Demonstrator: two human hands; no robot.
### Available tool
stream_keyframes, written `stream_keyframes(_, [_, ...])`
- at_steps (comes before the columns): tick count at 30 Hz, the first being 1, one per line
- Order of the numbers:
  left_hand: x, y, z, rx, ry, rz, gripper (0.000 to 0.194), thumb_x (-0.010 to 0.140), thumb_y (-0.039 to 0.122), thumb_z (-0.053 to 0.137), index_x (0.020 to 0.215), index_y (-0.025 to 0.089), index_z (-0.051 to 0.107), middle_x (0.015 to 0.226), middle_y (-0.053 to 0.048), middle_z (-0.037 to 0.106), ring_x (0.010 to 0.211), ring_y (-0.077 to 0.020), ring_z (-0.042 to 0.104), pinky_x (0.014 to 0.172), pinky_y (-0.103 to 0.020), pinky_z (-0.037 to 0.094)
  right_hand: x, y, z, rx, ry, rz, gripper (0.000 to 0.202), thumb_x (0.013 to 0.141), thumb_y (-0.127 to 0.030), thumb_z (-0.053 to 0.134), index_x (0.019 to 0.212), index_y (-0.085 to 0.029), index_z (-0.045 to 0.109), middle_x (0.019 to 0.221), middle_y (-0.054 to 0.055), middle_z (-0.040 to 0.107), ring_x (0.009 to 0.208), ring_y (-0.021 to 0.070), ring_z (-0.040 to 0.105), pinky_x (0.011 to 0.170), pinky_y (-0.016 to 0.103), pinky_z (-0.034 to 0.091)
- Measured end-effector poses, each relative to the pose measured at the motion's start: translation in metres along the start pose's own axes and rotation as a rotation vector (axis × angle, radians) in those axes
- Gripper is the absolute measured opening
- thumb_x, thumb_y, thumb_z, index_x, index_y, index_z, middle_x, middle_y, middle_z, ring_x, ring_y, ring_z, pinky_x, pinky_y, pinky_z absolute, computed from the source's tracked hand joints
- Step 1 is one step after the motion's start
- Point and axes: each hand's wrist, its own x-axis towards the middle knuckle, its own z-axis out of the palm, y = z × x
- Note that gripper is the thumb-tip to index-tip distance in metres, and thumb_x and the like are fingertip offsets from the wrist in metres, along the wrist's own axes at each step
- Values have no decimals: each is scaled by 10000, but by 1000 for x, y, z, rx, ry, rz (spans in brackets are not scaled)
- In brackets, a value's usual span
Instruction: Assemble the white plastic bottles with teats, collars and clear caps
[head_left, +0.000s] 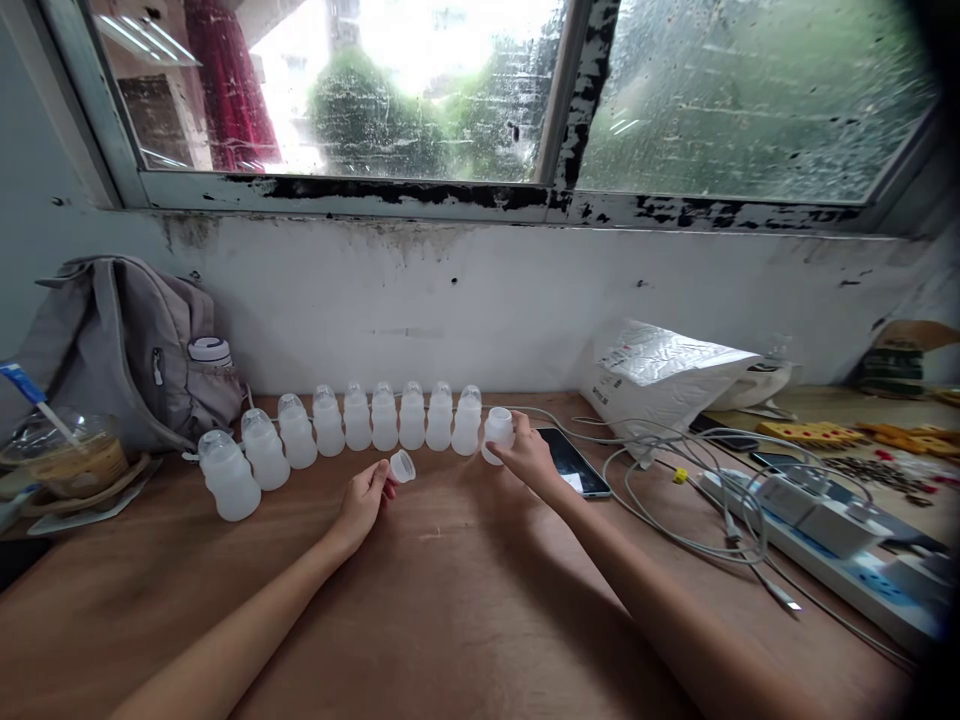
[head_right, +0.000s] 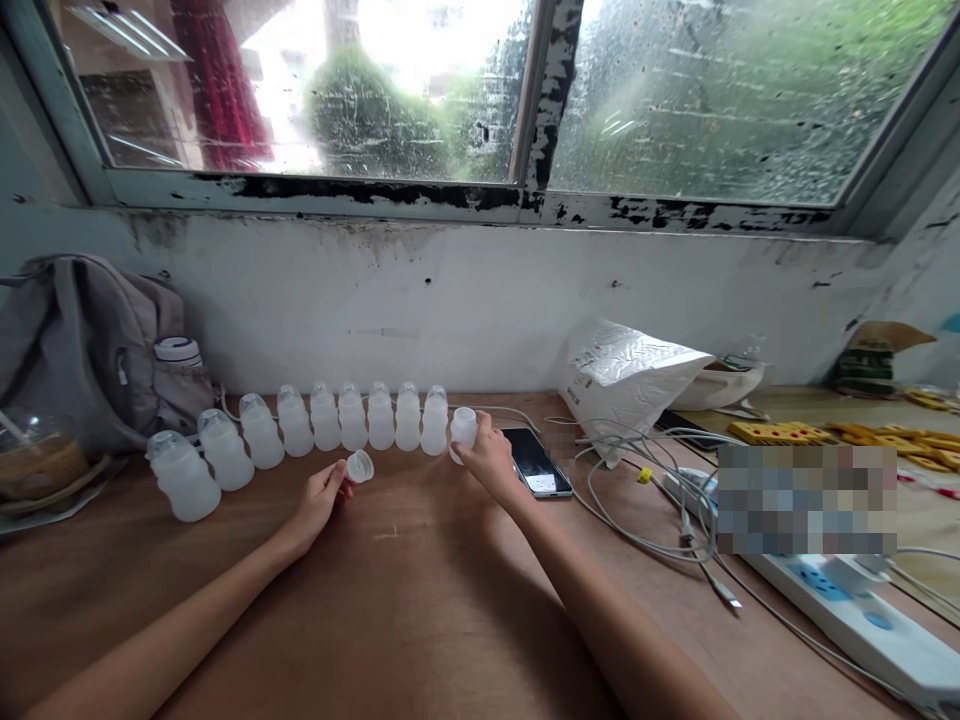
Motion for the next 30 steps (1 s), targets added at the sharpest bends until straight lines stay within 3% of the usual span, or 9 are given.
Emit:
stream_keyframes(4, [-2, 3, 0, -30, 7, -44, 468, 790, 546, 337, 580, 154, 485, 469, 31, 444, 422, -89, 425, 445, -199, 328, -5, -14, -8, 31, 24, -17, 409, 614, -278, 551, 994, -168, 446, 887, 97, 572, 857, 272, 505, 701, 355, 382])
stream_keyframes(8, [-3, 7, -1, -50, 1, -54, 457, 783, 539, 351, 523, 170, 423, 427, 49, 399, 407, -86, 401, 455, -200, 329, -17, -41, -19, 149, 72, -183, 378, 592, -271, 574, 937, -180, 448, 952, 93, 537, 885, 260, 483, 730, 355, 374])
stream_keyframes(13, [-3, 9, 0, -71, 6, -78, 449, 787, 516, 355, 492, 179, 382, 399, 54, 377, 396, -84, 375, 446, -200, 313, -33, -63, -18, 322, -218, -371, 457, 641, -214, 570, 1058, -228, 384, 918, 27, 554, 763, 175, 527, 640, 276, 393])
stream_keyframes(18, [-3, 8, -1, -60, 12, -76, 457, 786, 517, 362, 481, 178, 385, 389, 57, 371, 385, -82, 370, 449, -203, 316, -42, -69, -13, 206, -235, -569, 507, 629, -163, 612, 1103, -248, 452, 1010, 58, 550, 937, 223, 483, 765, 338, 383])
stream_keyframes(30, [-3, 9, -1, -92, 7, -90, 457, 776, 502, 401, 464, 169, 386, 380, 63, 369, 362, -67, 359, 419, -194, 284, -46, -72, -10, 103, -210, -704, 547, 670, -145, 601, 1178, -271, 441, 990, 48, 568, 918, 223, 462, 776, 355, 388])
